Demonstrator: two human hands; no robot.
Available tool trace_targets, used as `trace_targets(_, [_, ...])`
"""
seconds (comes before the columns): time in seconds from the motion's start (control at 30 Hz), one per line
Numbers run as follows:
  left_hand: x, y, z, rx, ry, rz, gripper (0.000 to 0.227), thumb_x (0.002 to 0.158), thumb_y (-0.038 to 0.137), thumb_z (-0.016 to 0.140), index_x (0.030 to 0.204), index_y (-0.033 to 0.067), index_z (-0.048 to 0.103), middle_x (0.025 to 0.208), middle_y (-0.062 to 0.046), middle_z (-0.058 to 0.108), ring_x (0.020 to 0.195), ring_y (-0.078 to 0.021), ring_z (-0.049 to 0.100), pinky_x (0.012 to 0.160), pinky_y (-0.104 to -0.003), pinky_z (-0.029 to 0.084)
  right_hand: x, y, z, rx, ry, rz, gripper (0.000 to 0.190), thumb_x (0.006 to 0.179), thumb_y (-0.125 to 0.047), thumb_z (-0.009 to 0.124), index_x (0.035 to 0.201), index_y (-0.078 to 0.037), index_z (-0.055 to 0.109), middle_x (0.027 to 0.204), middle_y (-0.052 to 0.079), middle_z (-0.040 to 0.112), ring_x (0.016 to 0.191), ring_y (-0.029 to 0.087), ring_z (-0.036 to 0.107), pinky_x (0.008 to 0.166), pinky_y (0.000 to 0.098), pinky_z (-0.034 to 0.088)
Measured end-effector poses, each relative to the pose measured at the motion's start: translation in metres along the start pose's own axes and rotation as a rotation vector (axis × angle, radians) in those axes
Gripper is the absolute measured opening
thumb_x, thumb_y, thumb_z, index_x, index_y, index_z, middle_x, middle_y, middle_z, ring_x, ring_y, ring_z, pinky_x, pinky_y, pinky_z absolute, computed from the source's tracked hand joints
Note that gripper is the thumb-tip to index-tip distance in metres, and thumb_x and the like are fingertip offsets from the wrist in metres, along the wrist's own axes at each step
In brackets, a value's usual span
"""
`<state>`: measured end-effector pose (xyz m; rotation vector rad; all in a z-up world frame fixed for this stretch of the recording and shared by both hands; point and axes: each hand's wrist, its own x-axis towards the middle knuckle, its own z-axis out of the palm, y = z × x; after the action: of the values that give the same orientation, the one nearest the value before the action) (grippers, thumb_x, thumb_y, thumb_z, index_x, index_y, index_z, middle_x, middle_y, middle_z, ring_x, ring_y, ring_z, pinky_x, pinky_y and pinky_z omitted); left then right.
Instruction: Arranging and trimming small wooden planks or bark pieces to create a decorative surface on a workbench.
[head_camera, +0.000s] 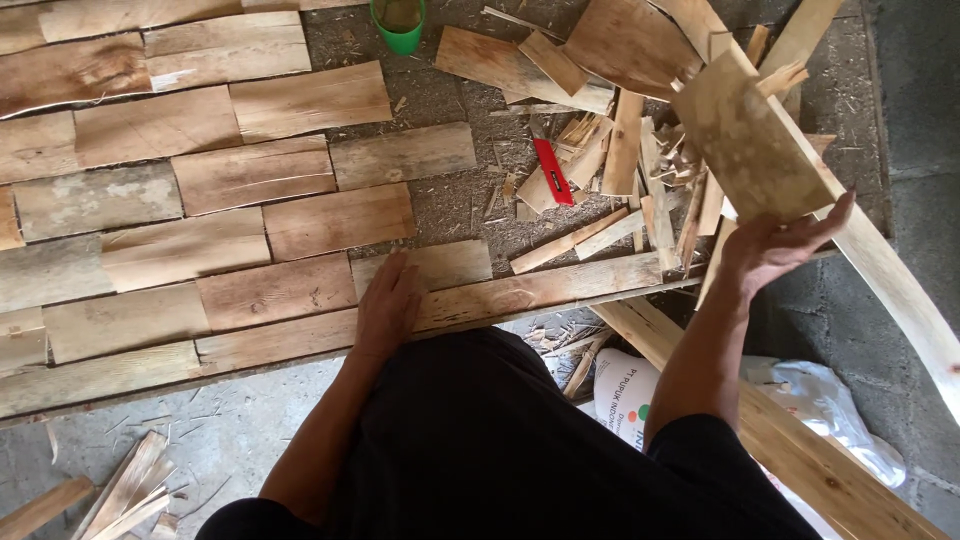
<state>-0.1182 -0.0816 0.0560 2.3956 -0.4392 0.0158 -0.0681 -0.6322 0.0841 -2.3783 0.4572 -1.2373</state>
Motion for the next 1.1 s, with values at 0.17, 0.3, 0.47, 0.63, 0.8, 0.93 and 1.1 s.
trace_targets(0.17, [0.016, 0.006, 0.006, -0.024, 0.026, 0.025, 0.042, 0.088, 0.008, 0.072, 0.128, -0.0019, 0.063, 0.150, -0.022, 0.052, 0.142, -0.0434, 0.048, 0.114, -0.050, 0.045, -0.011, -0.071, 0.007, 0.621, -0.052, 0.713, 0.072, 0.085, -0.001, 0.053, 0.154, -0.014, 0.038, 0.140, 0.024, 0.054, 0.102, 0.029, 0.064, 0.071, 0.0375, 0.063])
trace_targets(0.3, [0.031, 0.014, 0.012, -0.063, 0.019, 0.020, 0.041, 0.086, 0.008, 0.072, 0.125, -0.0015, 0.065, 0.148, -0.022, 0.054, 0.137, -0.0425, 0.051, 0.111, -0.050, 0.047, -0.062, -0.067, 0.047, 0.910, -0.157, 1.168, 0.040, 0.090, -0.003, 0.066, 0.127, -0.012, 0.052, 0.126, 0.016, 0.061, 0.105, 0.027, 0.070, 0.077, 0.0357, 0.071])
trace_targets(0.47, [0.067, 0.039, 0.013, -0.273, -0.037, -0.074, 0.039, 0.089, 0.012, 0.074, 0.126, -0.0007, 0.066, 0.135, -0.022, 0.062, 0.121, -0.0363, 0.063, 0.098, -0.045, 0.053, -0.119, -0.103, 0.079, 1.230, -0.458, 1.152, 0.015, 0.109, -0.002, 0.062, 0.099, -0.006, 0.051, 0.086, 0.012, 0.064, 0.073, 0.024, 0.066, 0.066, 0.0361, 0.059])
trace_targets(0.63, [0.088, 0.036, 0.037, -0.616, -0.095, -0.271, 0.022, 0.100, 0.010, 0.067, 0.117, -0.0039, 0.063, 0.101, -0.017, 0.067, 0.094, -0.0224, 0.068, 0.080, -0.034, 0.057, -0.170, -0.131, 0.105, 1.362, -0.593, 1.277, 0.015, 0.104, 0.000, 0.068, 0.110, -0.006, 0.055, 0.091, 0.010, 0.068, 0.072, 0.021, 0.066, 0.065, 0.0354, 0.058])
trace_targets(0.8, [0.094, 0.012, 0.065, -1.129, 0.034, -0.425, 0.025, 0.094, -0.003, 0.059, 0.116, -0.0028, 0.070, 0.091, -0.004, 0.069, 0.077, -0.0097, 0.058, 0.067, -0.025, 0.048, -0.173, -0.201, 0.102, 1.320, -0.716, 1.396, 0.015, 0.099, -0.008, 0.064, 0.112, -0.007, 0.058, 0.099, 0.013, 0.071, 0.084, 0.025, 0.072, 0.076, 0.0442, 0.065])
trace_targets(0.93, [0.086, -0.009, 0.063, -1.112, 0.164, -0.531, 0.029, 0.088, -0.007, 0.056, 0.112, -0.0034, 0.071, 0.089, -0.005, 0.070, 0.072, -0.0108, 0.061, 0.062, -0.024, 0.050, -0.188, -0.212, 0.115, 1.290, -0.802, 1.367, 0.014, 0.100, -0.008, 0.063, 0.112, -0.007, 0.057, 0.106, 0.012, 0.071, 0.092, 0.024, 0.074, 0.081, 0.0425, 0.065])
trace_targets(1.1, [0.074, -0.043, 0.051, -1.037, 0.307, -0.659, 0.019, 0.095, -0.004, 0.062, 0.112, -0.0061, 0.070, 0.086, -0.008, 0.071, 0.068, -0.0109, 0.064, 0.061, -0.026, 0.053, -0.200, -0.199, 0.162, 1.026, -1.077, 1.145, 0.017, 0.103, -0.008, 0.061, 0.120, -0.005, 0.061, 0.106, 0.011, 0.071, 0.083, 0.019, 0.067, 0.075, 0.0349, 0.062])
